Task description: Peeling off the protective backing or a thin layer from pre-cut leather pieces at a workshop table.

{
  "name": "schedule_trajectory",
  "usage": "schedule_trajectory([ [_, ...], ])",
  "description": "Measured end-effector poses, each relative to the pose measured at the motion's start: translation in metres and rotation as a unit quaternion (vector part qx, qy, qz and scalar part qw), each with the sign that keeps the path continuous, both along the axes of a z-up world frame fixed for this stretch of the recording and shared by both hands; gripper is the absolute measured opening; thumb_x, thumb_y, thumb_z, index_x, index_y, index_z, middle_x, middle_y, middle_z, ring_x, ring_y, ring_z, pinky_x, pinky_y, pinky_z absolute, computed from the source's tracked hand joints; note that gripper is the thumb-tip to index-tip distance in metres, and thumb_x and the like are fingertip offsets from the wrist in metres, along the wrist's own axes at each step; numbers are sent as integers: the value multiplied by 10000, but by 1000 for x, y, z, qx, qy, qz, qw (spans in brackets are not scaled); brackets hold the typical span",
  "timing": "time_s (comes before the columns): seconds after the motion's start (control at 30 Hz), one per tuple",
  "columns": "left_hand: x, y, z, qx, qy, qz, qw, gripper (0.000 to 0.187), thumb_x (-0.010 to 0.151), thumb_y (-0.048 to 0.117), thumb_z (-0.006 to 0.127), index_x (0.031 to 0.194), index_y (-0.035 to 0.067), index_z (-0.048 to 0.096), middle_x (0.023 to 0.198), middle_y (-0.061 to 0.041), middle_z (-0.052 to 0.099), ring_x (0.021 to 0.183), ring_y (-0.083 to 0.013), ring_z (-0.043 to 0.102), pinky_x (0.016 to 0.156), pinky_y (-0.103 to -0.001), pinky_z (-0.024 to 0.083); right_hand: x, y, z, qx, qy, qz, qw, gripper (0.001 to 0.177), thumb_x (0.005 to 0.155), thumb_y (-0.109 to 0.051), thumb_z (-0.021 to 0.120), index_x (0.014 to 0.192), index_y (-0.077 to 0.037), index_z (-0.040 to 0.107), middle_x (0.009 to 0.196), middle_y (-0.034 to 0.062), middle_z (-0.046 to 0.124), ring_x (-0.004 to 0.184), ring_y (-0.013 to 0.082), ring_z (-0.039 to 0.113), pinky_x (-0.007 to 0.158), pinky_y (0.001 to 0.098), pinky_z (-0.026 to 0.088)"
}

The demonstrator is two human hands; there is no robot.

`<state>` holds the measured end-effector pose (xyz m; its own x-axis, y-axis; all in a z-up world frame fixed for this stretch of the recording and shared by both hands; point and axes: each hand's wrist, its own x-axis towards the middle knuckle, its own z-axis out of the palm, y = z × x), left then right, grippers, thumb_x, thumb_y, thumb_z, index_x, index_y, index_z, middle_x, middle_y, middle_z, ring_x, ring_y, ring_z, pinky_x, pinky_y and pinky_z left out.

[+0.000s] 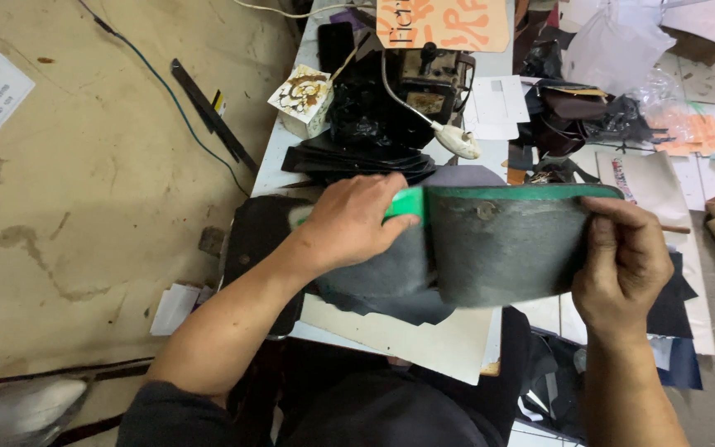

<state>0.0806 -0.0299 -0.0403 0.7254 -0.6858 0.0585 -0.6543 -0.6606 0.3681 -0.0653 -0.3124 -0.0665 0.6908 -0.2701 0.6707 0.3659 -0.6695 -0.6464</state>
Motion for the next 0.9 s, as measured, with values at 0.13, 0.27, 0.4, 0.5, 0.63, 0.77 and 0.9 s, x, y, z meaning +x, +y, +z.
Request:
schedule_trajectory([
  [0.13,-18,-2,9,-94,38,3,995,281,895,336,684,929,94,545,804,-139,705,786,-432,657,635,-552,430,1,-12,-6,9,4,-4,1000,175,1209,-6,488,1297,100,596,1269,221,629,1196,282,599,1104,350,442],
  [0.27,-33,2,28,-164,46,13,985,195,859,333,666,845,140,651,661,-34,690,614,-300,657,582,-457,444,8,-23,-3,-3,1,-19,1000,155,1198,104,483,1310,123,587,1282,252,617,1215,315,600,1110,368,454],
  [0.4,-46,10,44,-197,34,-10,980,190,865,323,714,835,137,683,664,20,684,554,-194,630,536,-381,439,16,-17,14,-145,13,-42,989,193,1107,179,601,1286,131,655,1213,297,609,1063,388,590,911,428,481],
  [0.5,-49,9,48,-182,49,-8,982,193,876,332,711,814,153,674,653,16,668,557,-207,622,550,-384,427,29,-9,12,-282,-5,-71,957,311,1059,103,621,1353,17,677,1431,281,557,1308,481,531,1122,570,396],
  [0.63,-56,4,47,-190,38,-26,981,184,883,298,707,794,153,637,636,3,635,540,-224,581,542,-390,407,26,36,37,-267,-5,48,962,352,1042,-157,661,1358,-5,639,1521,245,542,1479,485,430,1233,628,310],
  [0.77,-64,4,55,-194,31,-45,979,182,890,297,702,817,146,630,654,-15,651,559,-243,616,534,-398,409,30,58,45,-247,79,199,945,535,901,-533,668,1123,-53,591,1051,110,612,1081,334,531,966,524,327],
  [0.9,-66,14,69,-227,157,-92,957,89,889,190,692,847,119,659,554,-115,598,515,-278,663,489,-332,483,31,53,48,-184,171,263,932,370,838,-397,827,795,-75,648,582,143,594,565,417,661,536,466,514],
])
